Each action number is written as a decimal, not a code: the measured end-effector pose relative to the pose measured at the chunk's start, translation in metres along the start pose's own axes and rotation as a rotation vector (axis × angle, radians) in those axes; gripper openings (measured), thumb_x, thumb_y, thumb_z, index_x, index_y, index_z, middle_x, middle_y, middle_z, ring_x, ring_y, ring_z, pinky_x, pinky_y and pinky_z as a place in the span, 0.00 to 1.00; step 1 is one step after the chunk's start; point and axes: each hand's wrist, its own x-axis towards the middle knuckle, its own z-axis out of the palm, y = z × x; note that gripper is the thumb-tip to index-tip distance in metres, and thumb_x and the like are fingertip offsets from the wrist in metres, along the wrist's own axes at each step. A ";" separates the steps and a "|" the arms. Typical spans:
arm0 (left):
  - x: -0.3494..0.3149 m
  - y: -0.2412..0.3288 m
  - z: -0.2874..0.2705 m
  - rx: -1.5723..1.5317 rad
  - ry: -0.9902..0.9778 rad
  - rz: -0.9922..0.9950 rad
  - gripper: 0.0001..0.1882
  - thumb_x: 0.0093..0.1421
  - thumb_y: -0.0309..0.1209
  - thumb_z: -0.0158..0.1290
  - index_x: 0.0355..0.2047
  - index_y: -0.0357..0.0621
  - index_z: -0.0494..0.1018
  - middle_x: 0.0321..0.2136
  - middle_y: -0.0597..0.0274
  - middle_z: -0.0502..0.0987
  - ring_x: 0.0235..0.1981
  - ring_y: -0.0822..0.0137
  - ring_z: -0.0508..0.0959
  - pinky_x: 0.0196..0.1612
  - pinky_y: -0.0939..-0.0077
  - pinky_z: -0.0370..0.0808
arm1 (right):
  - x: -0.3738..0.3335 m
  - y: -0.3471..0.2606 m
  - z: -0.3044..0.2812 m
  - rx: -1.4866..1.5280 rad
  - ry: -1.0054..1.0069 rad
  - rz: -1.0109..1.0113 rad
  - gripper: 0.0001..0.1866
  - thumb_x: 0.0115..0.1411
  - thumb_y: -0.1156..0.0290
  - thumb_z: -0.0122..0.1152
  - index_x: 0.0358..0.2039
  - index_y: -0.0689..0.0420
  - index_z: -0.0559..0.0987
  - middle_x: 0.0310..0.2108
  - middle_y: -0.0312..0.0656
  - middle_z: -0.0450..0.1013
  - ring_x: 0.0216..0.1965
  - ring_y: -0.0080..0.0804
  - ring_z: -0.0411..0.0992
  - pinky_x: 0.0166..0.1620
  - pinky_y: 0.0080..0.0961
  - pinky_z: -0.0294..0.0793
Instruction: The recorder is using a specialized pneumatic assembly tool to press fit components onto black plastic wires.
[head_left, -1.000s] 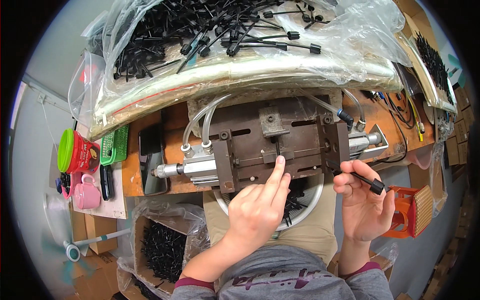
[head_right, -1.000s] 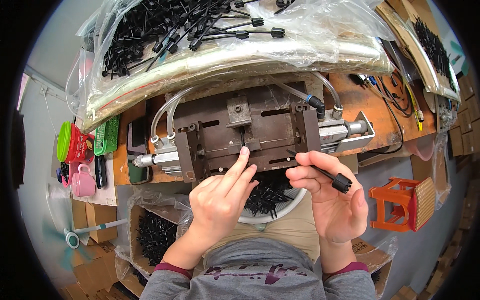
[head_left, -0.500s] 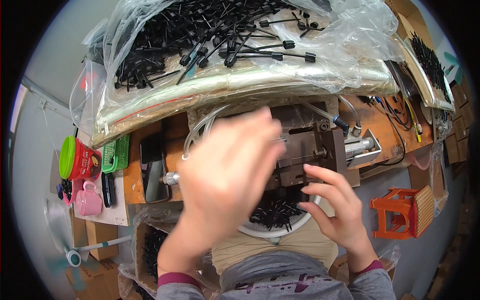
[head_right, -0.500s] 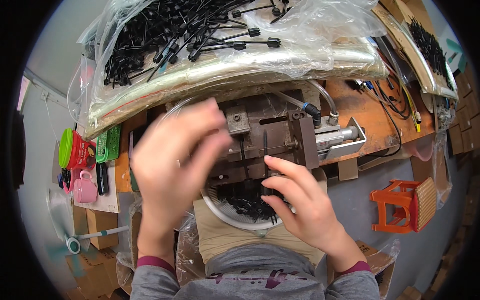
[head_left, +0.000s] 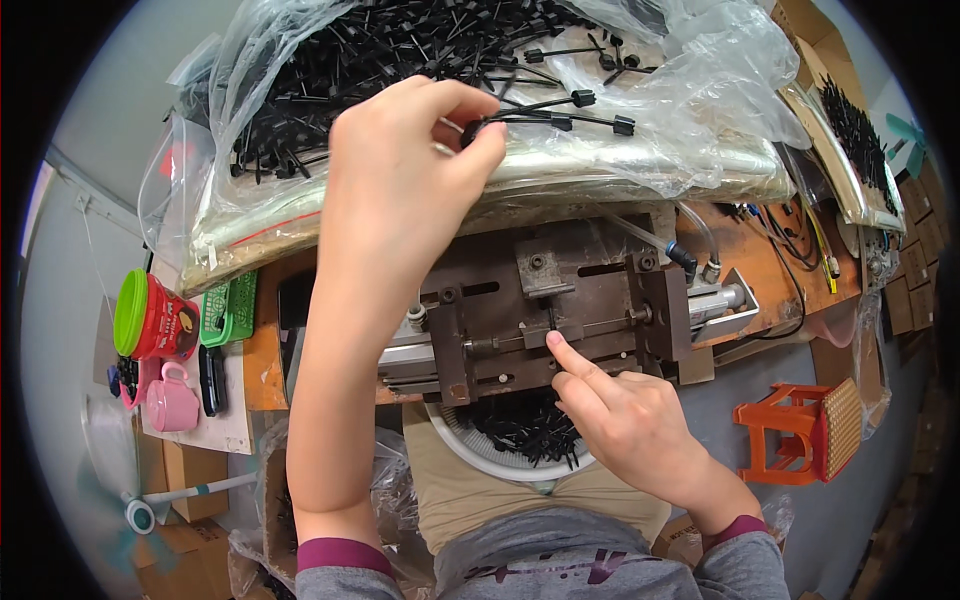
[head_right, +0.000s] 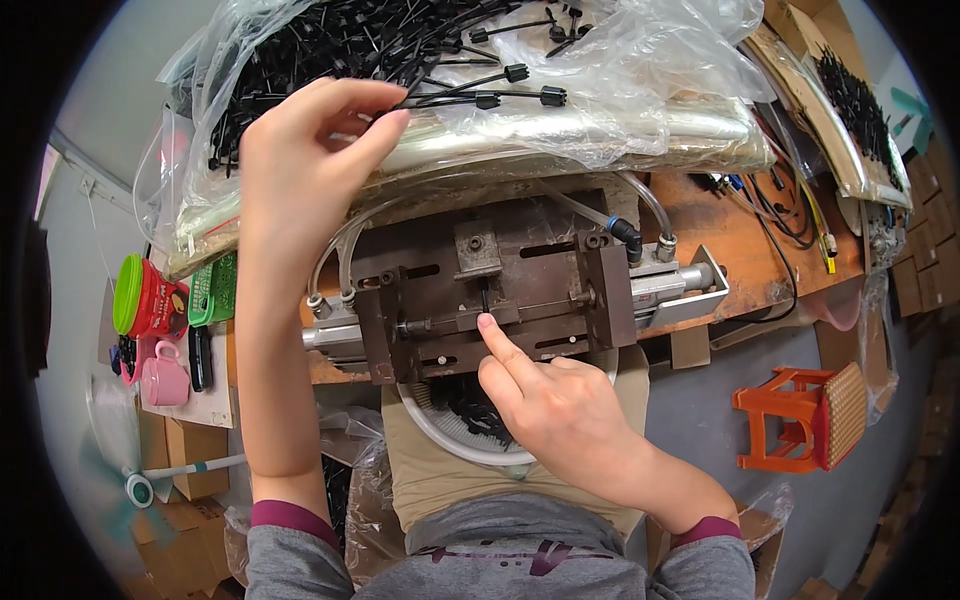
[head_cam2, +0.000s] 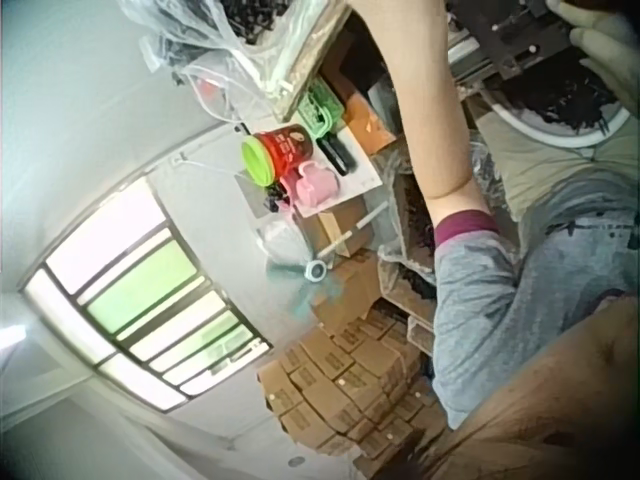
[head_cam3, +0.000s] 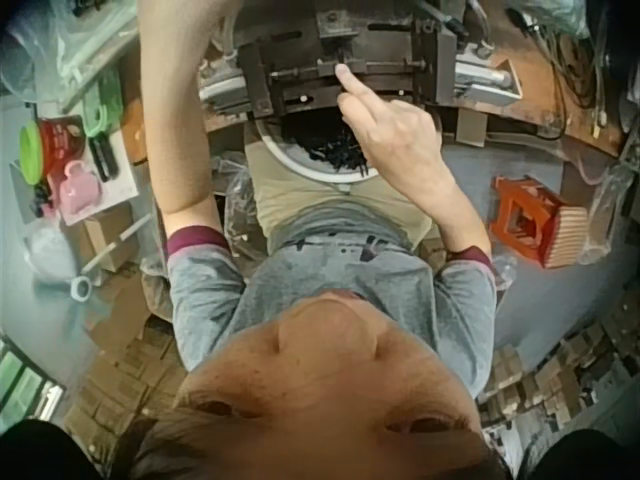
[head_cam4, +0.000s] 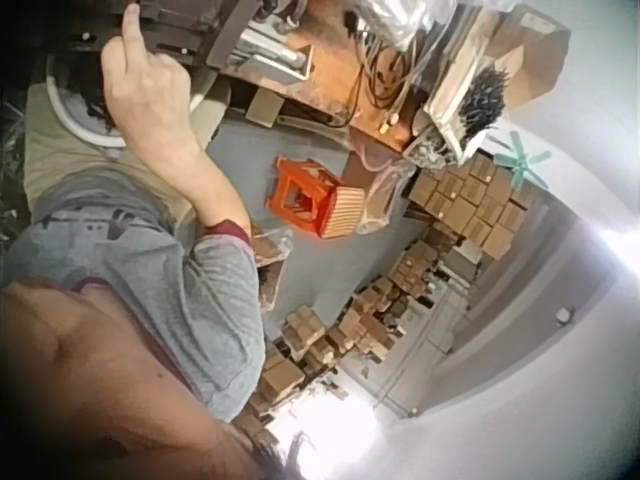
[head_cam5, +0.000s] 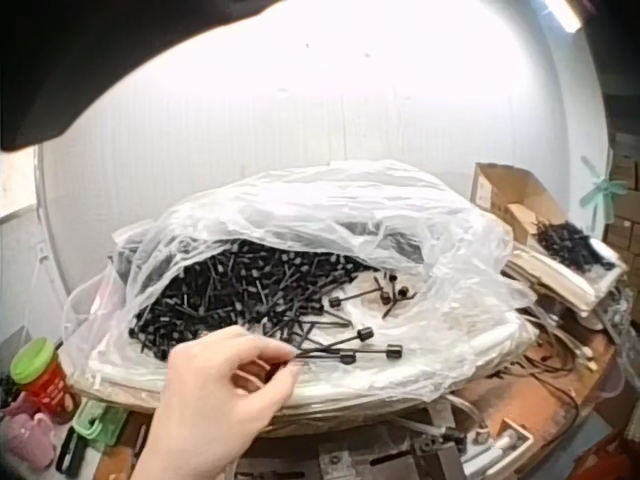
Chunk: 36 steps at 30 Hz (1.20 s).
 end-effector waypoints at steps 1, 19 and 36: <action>-0.008 0.012 -0.009 -0.068 -0.005 -0.037 0.09 0.56 0.26 0.64 0.37 0.36 0.82 0.33 0.63 0.81 0.30 0.77 0.80 0.32 0.84 0.74 | -0.001 -0.001 -0.004 0.001 -0.025 0.011 0.09 0.53 0.73 0.64 0.34 0.59 0.75 0.51 0.51 0.78 0.23 0.25 0.75 0.29 0.21 0.74; -0.173 0.051 0.034 0.220 -0.301 0.153 0.14 0.48 0.27 0.67 0.37 0.40 0.81 0.51 0.52 0.80 0.20 0.71 0.77 0.25 0.81 0.72 | 0.147 0.132 -0.069 -0.168 0.098 -0.147 0.10 0.58 0.78 0.58 0.42 0.60 0.79 0.37 0.45 0.76 0.43 0.47 0.74 0.49 0.40 0.72; -0.139 0.055 0.025 -0.051 0.077 0.124 0.26 0.44 0.25 0.73 0.44 0.35 0.76 0.40 0.48 0.82 0.36 0.56 0.83 0.38 0.71 0.82 | 0.044 0.021 -0.035 0.563 0.327 0.166 0.11 0.62 0.79 0.61 0.45 0.64 0.82 0.30 0.45 0.76 0.30 0.33 0.74 0.34 0.27 0.73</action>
